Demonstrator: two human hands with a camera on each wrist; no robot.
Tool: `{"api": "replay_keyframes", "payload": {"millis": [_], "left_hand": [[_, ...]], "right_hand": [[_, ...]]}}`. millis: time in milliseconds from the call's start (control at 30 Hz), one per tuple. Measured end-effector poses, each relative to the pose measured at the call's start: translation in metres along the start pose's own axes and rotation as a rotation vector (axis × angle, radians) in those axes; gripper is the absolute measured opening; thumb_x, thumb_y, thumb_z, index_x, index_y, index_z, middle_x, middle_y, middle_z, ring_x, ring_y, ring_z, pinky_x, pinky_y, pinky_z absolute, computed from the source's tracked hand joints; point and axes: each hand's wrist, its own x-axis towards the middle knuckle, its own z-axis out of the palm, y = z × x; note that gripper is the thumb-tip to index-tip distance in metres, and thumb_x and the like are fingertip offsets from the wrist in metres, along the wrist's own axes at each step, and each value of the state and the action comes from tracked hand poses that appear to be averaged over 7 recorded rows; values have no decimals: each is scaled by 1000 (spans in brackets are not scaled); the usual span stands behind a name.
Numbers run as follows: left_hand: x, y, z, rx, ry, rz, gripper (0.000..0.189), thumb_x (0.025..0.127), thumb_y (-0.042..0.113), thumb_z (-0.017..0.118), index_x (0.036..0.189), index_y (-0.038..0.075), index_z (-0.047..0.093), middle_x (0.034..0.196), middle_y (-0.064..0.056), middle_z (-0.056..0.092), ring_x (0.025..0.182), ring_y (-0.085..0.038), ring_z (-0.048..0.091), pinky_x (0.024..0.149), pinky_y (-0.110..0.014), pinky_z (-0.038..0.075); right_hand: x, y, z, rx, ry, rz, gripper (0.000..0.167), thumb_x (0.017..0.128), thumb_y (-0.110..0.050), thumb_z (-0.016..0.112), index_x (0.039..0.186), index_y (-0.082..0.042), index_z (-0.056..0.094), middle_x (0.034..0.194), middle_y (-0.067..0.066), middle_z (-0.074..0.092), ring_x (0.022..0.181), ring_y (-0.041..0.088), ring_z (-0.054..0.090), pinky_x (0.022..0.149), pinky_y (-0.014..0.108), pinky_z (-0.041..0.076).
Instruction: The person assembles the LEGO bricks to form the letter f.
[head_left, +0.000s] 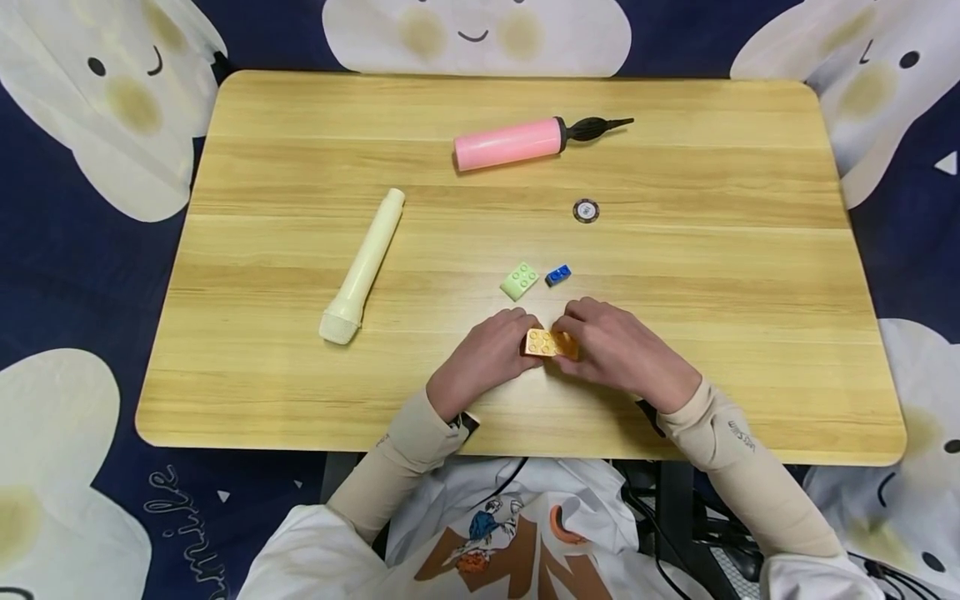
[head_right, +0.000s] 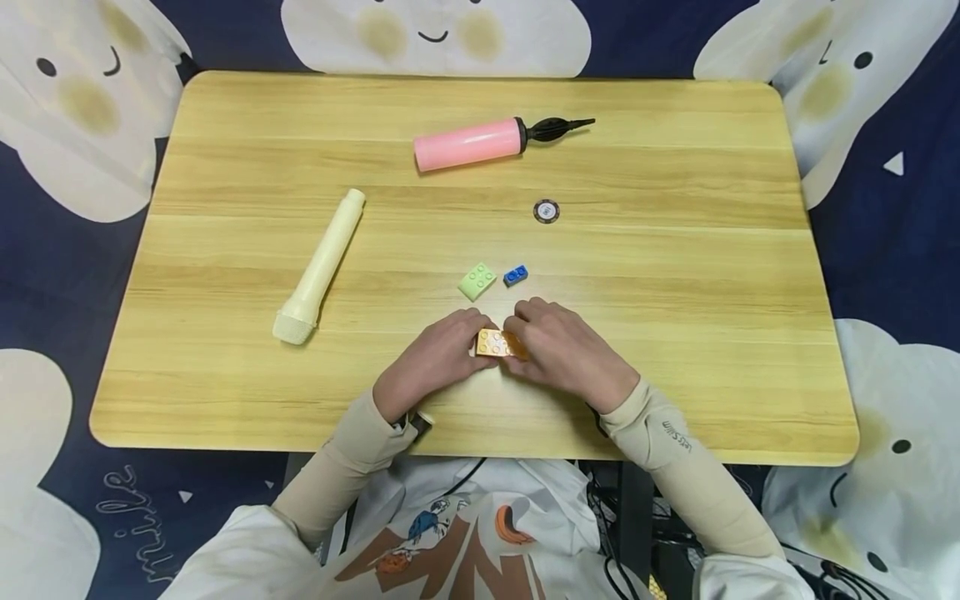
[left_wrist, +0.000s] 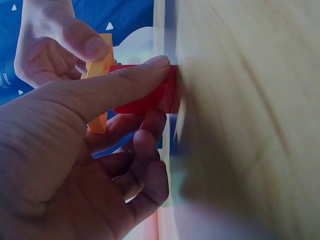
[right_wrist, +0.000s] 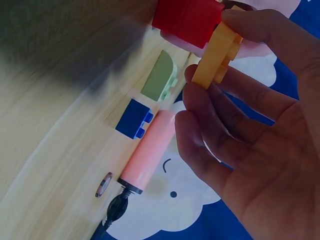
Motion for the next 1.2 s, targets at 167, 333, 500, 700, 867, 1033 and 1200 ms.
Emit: {"api": "replay_keyframes", "payload": {"millis": [167,333,500,700,867,1033,1200], "left_hand": [[2,-2,-2,-28,-16,-9,34,86,27,81,112,8,70,98,-2,63,88,-16,56,78,-31,49],[3,-2,-3,-41,-33,-17,35,86,27,81,113,8,70,100,-2,64,89,-16,57,79,-32,49],[4,-2,-4,-42,-38,-24,35,86,28,81,113,8,70,99,-2,63,87,-16,55,78,-31,49],[6,-1,-5,-42,-45,-34,36,85,27,81,114,9,70,98,-2,63,86,-16,54,77,-30,48],[8,-2,-5,-35,-50,-39,37,85,28,82,115,9,70,98,-2,62,87,-17,55,77,-31,48],[9,-2,-5,-39,-47,-32,35,85,28,81,112,9,70,95,-1,61,85,-16,54,76,-30,47],[9,-2,-4,-41,-49,-31,34,85,28,81,112,9,70,95,-1,61,85,-16,54,76,-30,47]], "right_hand": [[1,0,1,6,-7,0,37,78,-22,85,103,1,71,90,8,59,76,20,52,65,35,48],[3,1,1,10,-5,-3,37,78,-23,85,103,1,71,89,8,58,75,19,51,64,35,47],[3,2,1,18,-12,-1,37,79,-23,85,103,1,71,89,7,58,74,19,50,64,34,47],[4,2,1,27,-19,2,36,79,-23,84,103,1,71,88,7,57,73,18,49,64,33,46],[5,3,2,23,-9,-29,29,80,-22,84,96,-2,69,84,5,53,72,19,46,64,33,43],[5,4,3,26,1,-48,27,80,-20,84,94,-3,69,84,5,52,72,19,46,64,34,43],[5,4,3,30,1,-47,26,80,-20,84,94,-4,69,83,5,51,72,19,45,64,33,42]]}}
